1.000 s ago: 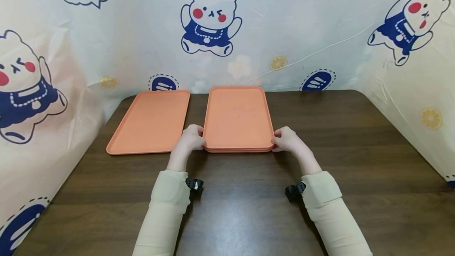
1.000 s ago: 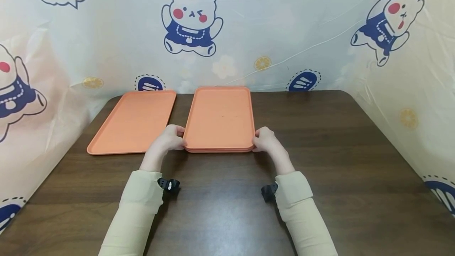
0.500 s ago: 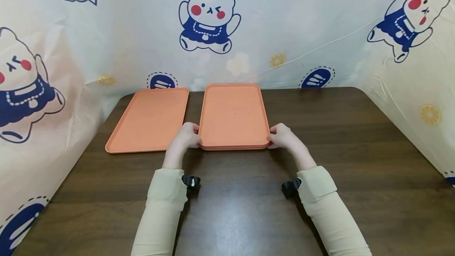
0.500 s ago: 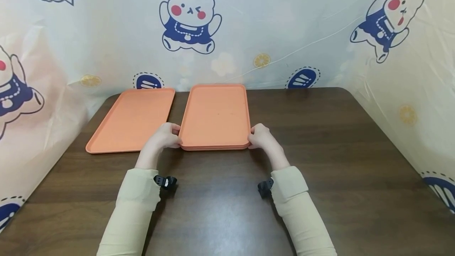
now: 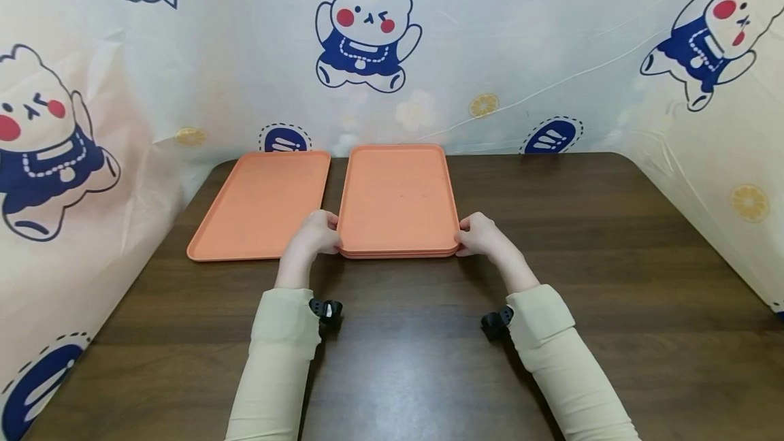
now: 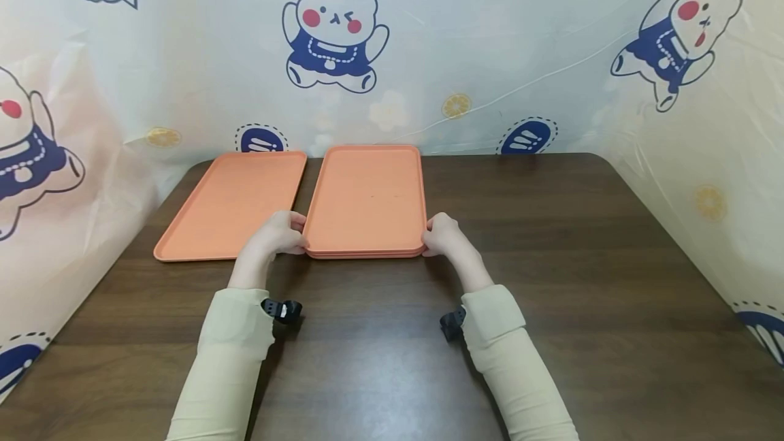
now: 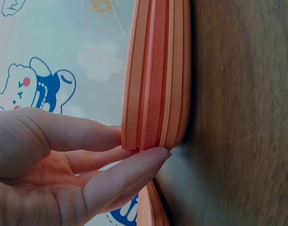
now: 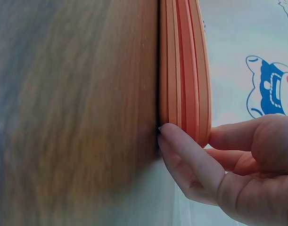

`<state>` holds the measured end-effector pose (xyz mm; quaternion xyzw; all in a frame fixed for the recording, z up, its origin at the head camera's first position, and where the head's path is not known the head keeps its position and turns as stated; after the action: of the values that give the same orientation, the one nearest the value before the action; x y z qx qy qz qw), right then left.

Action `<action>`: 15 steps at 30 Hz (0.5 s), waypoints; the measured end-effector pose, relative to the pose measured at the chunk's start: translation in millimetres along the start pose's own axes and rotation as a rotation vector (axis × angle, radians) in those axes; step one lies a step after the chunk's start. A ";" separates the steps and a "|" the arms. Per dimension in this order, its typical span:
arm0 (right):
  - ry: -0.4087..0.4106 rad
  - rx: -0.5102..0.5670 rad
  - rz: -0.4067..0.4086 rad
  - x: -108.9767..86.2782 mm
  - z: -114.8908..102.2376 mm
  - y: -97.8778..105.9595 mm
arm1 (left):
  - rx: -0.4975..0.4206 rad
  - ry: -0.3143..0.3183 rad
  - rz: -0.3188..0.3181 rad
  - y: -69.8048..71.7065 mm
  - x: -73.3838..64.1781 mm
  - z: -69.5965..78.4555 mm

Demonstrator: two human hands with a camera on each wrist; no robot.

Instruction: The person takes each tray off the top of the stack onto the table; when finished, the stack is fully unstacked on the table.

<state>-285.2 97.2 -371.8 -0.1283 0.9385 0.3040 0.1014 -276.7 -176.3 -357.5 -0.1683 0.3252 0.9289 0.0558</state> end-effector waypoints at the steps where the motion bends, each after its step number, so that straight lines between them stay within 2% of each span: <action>1: -0.003 -0.001 0.000 0.3 -0.5 -0.9 | 0.001 0.000 0.002 0.8 -0.4 -0.7; 15: 0.006 0.011 -0.008 4.1 -8.7 -12.5 | 0.000 0.019 0.019 12.8 -4.2 -8.6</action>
<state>-286.3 81.5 -372.9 -0.1322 0.9401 0.2978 0.1005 -273.1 -191.6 -354.8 -0.1738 0.3275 0.9277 0.0441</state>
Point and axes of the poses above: each hand's wrist, its own x-axis towards the middle knuckle, its own y-axis out of the back of the hand, z = x × y, the point moved 7 cm from there along x, towards the middle knuckle, and after that the axes turned 1 degree about z, right-handed, at the moved point
